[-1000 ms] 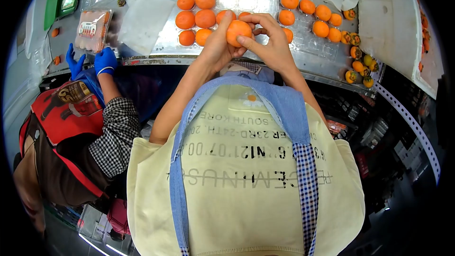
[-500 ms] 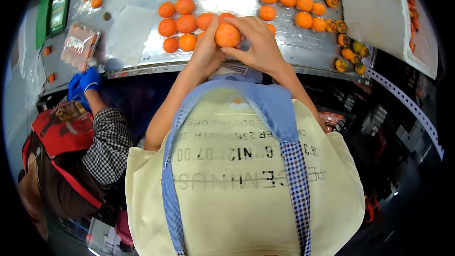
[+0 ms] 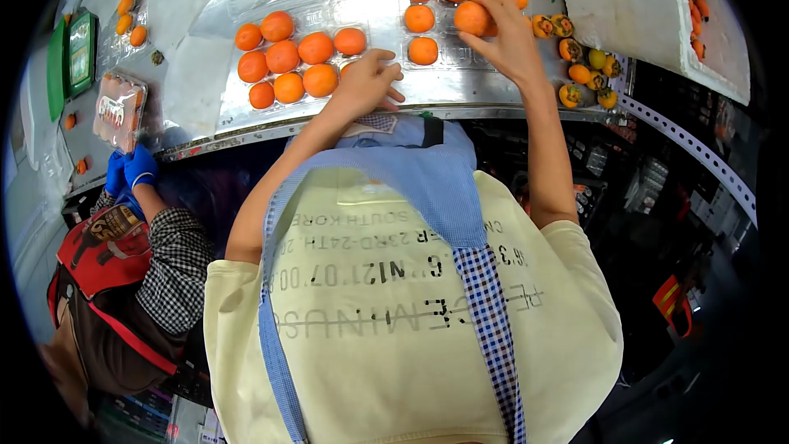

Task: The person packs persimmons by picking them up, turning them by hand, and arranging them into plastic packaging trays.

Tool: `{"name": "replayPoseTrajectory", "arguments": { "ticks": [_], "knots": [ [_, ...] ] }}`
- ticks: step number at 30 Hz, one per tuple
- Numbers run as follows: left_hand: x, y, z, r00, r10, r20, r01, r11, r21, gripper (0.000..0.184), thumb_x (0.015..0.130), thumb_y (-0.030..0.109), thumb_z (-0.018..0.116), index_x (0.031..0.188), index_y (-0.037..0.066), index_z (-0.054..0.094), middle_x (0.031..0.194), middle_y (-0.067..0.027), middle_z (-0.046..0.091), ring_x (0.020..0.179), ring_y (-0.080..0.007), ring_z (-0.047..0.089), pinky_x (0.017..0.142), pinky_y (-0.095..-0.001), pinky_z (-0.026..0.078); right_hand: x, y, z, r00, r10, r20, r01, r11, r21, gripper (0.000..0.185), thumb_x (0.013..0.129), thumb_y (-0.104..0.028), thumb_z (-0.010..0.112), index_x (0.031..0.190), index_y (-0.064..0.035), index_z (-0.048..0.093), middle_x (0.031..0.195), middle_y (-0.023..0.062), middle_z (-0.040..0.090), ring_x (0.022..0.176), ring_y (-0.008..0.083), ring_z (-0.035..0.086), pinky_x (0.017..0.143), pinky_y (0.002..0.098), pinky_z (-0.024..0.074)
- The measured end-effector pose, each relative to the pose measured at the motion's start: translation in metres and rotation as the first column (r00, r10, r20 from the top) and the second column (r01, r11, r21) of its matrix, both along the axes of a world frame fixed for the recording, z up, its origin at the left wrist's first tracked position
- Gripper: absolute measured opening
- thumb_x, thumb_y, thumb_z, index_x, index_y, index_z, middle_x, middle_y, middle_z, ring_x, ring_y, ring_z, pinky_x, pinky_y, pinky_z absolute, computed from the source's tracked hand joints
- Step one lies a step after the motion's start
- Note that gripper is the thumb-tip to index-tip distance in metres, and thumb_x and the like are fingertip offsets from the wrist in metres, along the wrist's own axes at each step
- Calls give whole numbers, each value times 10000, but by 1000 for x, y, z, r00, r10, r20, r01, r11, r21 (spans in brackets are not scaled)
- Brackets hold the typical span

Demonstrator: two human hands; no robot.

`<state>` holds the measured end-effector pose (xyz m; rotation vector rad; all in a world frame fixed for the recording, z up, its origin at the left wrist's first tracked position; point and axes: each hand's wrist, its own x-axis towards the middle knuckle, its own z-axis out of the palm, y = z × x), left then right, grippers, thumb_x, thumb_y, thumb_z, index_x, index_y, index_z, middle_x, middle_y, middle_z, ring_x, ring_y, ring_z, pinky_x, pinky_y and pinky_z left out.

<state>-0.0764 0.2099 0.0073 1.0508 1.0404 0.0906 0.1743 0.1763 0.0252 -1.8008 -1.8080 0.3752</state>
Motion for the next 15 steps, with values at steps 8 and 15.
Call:
{"name": "replayPoseTrajectory", "arguments": {
  "ticks": [8,15],
  "knots": [
    [30,14,-10,976,-81,-200,116,978,171,363,916,128,418,1170,-132,424,828,-257,625,570,-271,665,436,-333,534,0,7,-21,974,87,211,-88,996,-8,491,662,-267,747,1094,-93,591,999,68,588,965,256,528,823,364,404],
    [39,23,-13,969,-81,-234,120,980,157,285,927,137,421,1062,-113,449,808,-249,625,538,-278,656,409,-345,523,-3,9,-18,965,76,249,-83,996,15,482,658,-267,752,1085,-103,598,1022,26,603,966,233,515,849,368,371]
  ]
}}
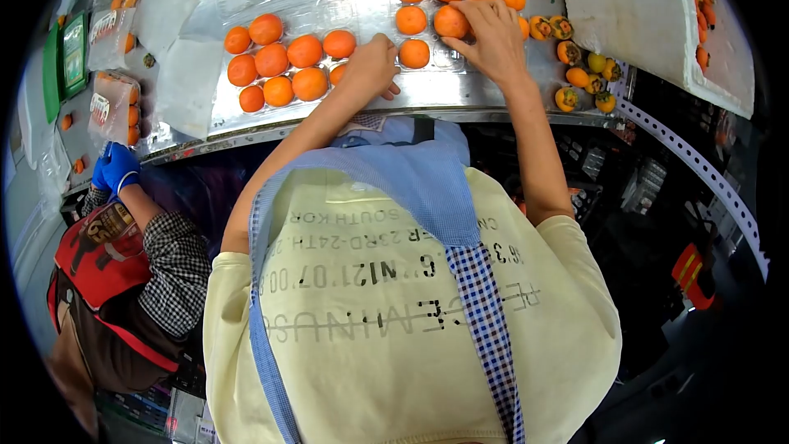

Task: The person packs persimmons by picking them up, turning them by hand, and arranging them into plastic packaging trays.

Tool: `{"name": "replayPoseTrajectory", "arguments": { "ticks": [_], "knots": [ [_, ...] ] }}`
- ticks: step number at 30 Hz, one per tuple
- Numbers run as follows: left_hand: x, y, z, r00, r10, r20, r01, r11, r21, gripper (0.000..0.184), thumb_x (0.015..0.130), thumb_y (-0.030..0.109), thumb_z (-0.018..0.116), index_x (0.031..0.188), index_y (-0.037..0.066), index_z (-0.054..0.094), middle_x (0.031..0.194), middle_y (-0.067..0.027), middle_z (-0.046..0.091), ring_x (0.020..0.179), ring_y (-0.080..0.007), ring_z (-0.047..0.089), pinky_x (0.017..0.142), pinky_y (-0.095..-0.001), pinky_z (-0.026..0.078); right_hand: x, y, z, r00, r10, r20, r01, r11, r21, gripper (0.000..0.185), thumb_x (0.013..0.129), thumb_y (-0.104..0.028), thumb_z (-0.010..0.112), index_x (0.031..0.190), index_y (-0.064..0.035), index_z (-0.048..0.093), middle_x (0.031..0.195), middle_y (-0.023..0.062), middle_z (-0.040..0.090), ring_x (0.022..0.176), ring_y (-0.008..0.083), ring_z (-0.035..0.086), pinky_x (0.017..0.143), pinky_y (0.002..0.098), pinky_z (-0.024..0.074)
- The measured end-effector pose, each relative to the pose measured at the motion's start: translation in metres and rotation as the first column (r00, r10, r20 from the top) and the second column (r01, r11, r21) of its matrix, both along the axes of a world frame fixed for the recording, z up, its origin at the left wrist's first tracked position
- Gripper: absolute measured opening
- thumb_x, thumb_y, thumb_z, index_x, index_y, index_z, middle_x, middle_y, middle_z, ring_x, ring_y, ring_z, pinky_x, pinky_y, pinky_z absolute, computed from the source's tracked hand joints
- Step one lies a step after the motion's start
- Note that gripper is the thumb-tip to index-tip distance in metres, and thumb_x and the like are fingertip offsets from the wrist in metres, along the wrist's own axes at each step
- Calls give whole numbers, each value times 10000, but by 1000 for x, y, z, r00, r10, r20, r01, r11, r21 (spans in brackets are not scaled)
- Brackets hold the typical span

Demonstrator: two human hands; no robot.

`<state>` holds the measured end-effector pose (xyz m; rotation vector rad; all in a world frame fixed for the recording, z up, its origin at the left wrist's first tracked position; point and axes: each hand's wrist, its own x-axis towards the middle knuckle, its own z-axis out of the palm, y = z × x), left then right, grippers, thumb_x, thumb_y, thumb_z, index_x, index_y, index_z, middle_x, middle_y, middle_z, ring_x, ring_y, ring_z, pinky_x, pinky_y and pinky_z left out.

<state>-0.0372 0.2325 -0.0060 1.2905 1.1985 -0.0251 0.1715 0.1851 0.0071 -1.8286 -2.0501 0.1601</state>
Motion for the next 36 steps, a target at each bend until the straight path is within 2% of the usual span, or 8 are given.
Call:
{"name": "replayPoseTrajectory", "arguments": {
  "ticks": [12,17,20,22,27,30,31,36],
  "knots": [
    [-4,6,1,999,-24,-37,19,993,-114,242,929,127,447,987,-107,426,737,-254,626,544,-300,658,418,-357,537,3,9,1,994,80,70,-82,996,20,480,656,-294,752,1078,-113,610,1015,13,600,959,219,509,851,365,358],
    [-12,7,24,977,-191,-96,194,981,26,267,894,147,542,942,-104,466,679,-245,618,515,-287,650,424,-362,527,-15,21,28,999,-11,-43,15,995,100,467,637,-324,761,1035,-120,627,926,31,607,902,237,523,804,367,385],
    [-36,-3,36,952,-258,-164,300,890,343,358,876,258,569,988,-80,532,804,-265,636,750,-360,654,655,-424,516,-56,41,23,976,103,-194,-72,984,163,460,639,-320,757,1032,-118,629,911,38,610,903,243,524,792,364,394],
    [-57,-5,51,979,-202,-33,202,926,319,435,865,313,576,1076,-66,542,876,-235,647,859,-379,627,747,-420,485,-83,56,10,965,145,-218,-110,980,165,472,629,-323,758,1031,-113,627,921,41,619,907,251,526,806,372,396],
    [-115,-6,59,999,-28,34,19,971,240,394,910,249,566,1242,44,512,996,-109,638,767,-139,623,631,-258,508,-114,81,-25,969,134,-206,-120,990,80,472,626,-329,758,1027,-114,632,967,31,632,918,258,528,816,382,399],
    [-141,-9,58,971,208,115,-213,977,29,411,889,265,588,1221,34,518,960,-126,647,773,-170,625,651,-284,511,-122,88,-28,975,126,-184,-124,992,23,472,631,-325,758,1037,-119,632,983,28,633,929,257,529,815,380,399],
    [-147,-9,56,960,240,145,-245,969,22,403,896,251,585,1222,23,519,948,-101,641,746,-119,595,618,-250,502,-124,88,-28,977,125,-172,-126,992,4,473,633,-323,758,1042,-120,632,987,27,633,933,257,529,814,380,398],
    [-168,-9,37,964,226,139,-230,973,13,401,909,264,567,1229,26,520,996,-85,621,820,-126,597,651,-247,504,-130,90,-32,978,135,-161,-136,991,9,462,648,-318,753,1055,-134,637,1007,22,631,948,252,528,813,379,397]
  ]
}}
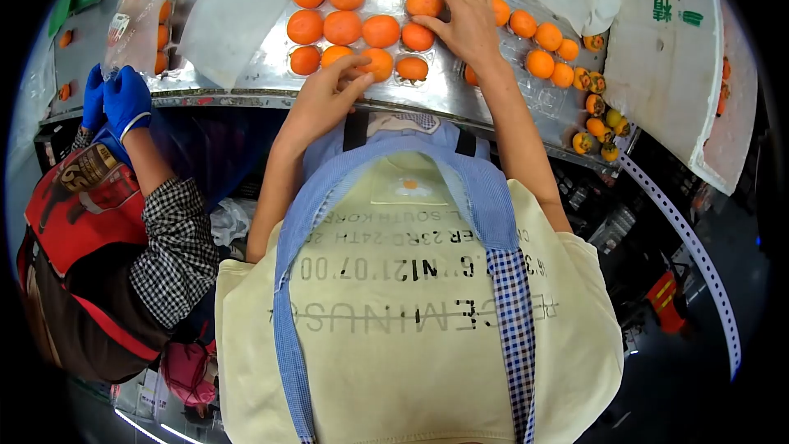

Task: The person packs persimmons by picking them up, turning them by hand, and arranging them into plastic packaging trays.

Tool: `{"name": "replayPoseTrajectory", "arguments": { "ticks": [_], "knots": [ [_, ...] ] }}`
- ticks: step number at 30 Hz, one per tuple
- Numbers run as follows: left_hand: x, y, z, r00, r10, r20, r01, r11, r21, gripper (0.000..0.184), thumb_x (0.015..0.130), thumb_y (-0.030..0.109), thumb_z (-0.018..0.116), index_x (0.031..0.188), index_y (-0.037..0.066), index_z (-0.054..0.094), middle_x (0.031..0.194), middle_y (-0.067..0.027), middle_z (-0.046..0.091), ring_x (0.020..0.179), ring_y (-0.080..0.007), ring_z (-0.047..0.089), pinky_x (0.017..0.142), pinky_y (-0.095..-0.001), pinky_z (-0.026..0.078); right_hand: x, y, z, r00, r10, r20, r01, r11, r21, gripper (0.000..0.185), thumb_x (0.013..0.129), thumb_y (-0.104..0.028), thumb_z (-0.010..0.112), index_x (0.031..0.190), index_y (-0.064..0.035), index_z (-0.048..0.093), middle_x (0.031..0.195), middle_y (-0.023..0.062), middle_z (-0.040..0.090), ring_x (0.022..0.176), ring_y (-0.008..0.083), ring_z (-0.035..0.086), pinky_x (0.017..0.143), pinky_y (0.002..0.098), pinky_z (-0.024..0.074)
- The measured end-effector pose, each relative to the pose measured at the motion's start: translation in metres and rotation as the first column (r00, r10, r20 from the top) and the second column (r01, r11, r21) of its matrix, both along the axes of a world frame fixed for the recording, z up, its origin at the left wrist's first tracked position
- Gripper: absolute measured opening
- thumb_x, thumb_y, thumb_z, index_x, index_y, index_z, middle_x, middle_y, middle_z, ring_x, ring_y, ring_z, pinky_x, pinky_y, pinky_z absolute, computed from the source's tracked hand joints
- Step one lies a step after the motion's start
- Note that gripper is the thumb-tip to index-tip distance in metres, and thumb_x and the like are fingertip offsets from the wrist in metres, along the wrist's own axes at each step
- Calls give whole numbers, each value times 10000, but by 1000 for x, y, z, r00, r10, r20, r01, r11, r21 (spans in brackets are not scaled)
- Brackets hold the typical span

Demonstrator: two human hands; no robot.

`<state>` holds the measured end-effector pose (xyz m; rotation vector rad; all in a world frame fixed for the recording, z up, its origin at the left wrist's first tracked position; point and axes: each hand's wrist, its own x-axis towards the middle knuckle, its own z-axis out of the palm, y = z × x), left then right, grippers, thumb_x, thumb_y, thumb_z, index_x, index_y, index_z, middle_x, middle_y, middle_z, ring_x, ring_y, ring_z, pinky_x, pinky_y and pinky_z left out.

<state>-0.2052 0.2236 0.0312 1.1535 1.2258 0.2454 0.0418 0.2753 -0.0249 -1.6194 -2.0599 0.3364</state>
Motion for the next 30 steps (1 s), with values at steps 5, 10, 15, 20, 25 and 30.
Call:
{"name": "replayPoseTrajectory", "arguments": {
  "ticks": [5,10,15,20,25,30],
  "knots": [
    [-11,2,-9,999,-35,-4,35,998,51,389,912,262,566,1224,33,527,1007,-73,612,858,-119,586,667,-245,505,-1,-1,-1,1000,-9,22,8,999,38,458,674,-331,742,1073,-134,635,1026,29,628,978,261,528,840,382,401],
    [-16,-2,-5,1000,1,30,-2,998,60,381,908,247,574,1216,27,530,994,-67,612,861,-111,572,671,-245,503,-20,10,23,996,10,-91,-5,999,51,440,705,-350,723,1074,-126,634,1035,66,625,987,280,541,854,379,421],
    [-24,-21,7,997,59,57,-63,995,73,377,906,245,580,1213,33,534,978,-62,608,862,-111,563,683,-250,499,-84,14,27,982,190,-16,-189,981,28,440,703,-406,711,1041,-131,645,918,57,616,900,256,561,762,402,443],
    [-42,-40,-4,988,132,74,-140,984,113,383,909,248,575,1226,39,526,1005,-73,613,895,-123,575,706,-258,505,-121,11,35,965,185,185,-165,980,-114,391,698,-390,710,969,-116,647,884,70,612,860,252,599,675,408,486],
    [-47,-35,-5,977,164,138,-176,981,86,372,914,240,566,1229,46,522,1026,-73,614,905,-131,588,714,-259,507,-129,8,37,956,169,240,-128,976,-175,377,703,-348,701,970,-95,618,919,87,623,789,282,632,627,405,505],
    [-46,-29,-14,931,253,264,-261,965,-5,358,923,239,550,1221,42,524,1037,-80,615,915,-139,596,734,-264,514,-119,6,33,990,135,46,-123,973,-196,474,704,-321,724,1070,-65,566,994,106,634,781,272,649,684,369,520]
  ]
}}
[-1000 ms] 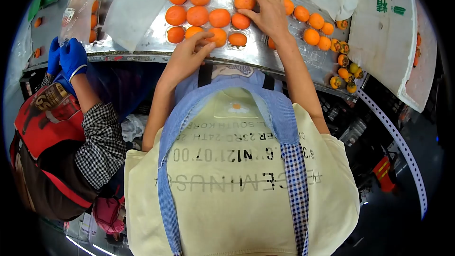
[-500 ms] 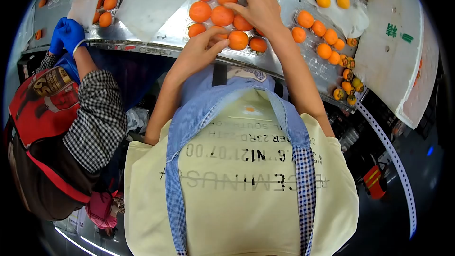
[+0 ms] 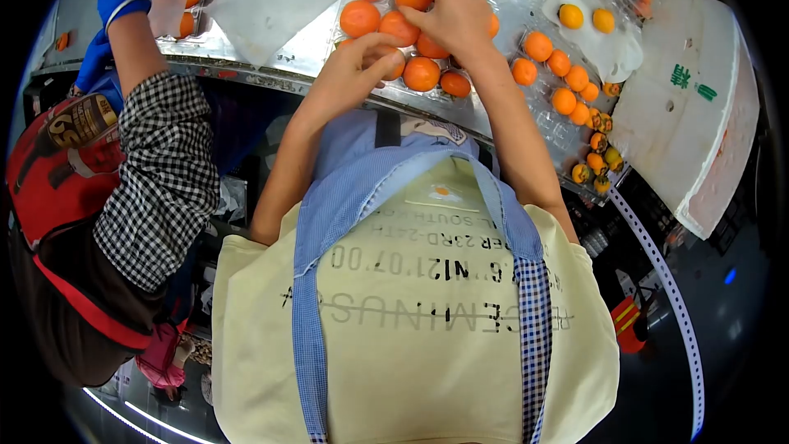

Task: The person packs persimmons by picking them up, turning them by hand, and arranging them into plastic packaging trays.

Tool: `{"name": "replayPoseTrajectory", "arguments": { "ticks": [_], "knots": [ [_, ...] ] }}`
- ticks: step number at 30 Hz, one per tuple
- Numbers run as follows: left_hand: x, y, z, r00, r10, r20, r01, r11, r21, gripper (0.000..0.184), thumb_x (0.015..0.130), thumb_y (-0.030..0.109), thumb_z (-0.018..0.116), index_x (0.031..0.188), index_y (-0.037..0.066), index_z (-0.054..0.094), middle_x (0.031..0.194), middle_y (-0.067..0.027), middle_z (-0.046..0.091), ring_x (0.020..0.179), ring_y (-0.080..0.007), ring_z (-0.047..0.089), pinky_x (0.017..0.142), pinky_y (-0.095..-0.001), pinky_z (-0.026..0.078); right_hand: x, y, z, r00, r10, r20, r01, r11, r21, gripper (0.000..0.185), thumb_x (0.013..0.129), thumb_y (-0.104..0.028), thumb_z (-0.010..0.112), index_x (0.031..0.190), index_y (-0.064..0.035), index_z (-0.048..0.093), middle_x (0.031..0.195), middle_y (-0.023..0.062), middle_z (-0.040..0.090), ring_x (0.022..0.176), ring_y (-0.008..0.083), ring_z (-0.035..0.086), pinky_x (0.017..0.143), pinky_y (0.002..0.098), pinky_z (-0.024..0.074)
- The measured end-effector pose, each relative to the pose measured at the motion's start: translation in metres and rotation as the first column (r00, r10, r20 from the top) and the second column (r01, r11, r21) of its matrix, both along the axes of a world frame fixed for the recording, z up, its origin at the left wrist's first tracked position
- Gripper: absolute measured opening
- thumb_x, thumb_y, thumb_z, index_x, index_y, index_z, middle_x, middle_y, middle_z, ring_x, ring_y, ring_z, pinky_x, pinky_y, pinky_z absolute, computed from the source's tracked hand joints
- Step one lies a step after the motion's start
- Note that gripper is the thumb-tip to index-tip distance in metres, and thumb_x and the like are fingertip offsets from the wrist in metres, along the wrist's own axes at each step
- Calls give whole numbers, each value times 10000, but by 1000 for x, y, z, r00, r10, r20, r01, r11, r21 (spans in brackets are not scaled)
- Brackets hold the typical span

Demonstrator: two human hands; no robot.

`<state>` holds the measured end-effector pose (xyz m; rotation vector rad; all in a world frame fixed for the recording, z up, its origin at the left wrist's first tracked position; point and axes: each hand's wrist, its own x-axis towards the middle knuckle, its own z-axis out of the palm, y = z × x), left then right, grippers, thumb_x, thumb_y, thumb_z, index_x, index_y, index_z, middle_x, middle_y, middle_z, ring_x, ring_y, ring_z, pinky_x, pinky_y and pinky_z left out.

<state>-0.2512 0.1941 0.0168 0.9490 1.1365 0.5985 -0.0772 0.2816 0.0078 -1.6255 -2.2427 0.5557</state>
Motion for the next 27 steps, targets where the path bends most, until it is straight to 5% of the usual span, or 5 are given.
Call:
{"name": "replayPoseTrajectory", "arguments": {
  "ticks": [6,20,24,26,27],
  "knots": [
    [20,8,25,877,337,342,-297,940,-164,416,941,238,518,1272,-4,449,1128,-128,591,981,-200,608,797,-310,523,18,-32,32,722,-65,-689,-35,991,-131,528,672,-186,776,1119,-50,529,1053,88,562,955,204,607,748,338,526],
    [23,-2,42,859,122,498,-266,936,231,460,858,11,567,1299,0,435,1170,-156,579,1051,-213,588,893,-327,487,31,-65,81,780,207,-591,-141,978,156,540,621,-136,823,1101,-37,597,1006,81,619,946,202,590,828,315,477],
    [26,-4,58,857,153,492,-289,933,213,429,874,46,569,1287,11,457,1158,-154,586,996,-187,608,827,-294,497,61,-73,80,591,78,-803,-35,997,71,527,640,21,743,1142,-17,586,1153,85,580,1049,189,565,905,315,466],
    [16,-3,54,836,219,503,-362,910,204,400,890,76,562,1276,15,474,1154,-146,590,956,-170,618,788,-274,501,143,-50,84,-627,-511,-589,-133,814,-565,434,808,-177,657,1176,18,534,1101,120,593,1013,201,577,914,334,473],
    [10,-3,52,867,273,417,-377,906,191,380,897,91,559,1262,14,487,1139,-139,598,939,-162,620,773,-266,501,163,-45,114,-228,-233,-945,220,934,-283,477,807,-284,641,1155,26,538,1084,128,594,973,203,573,886,305,459]
  ]
}}
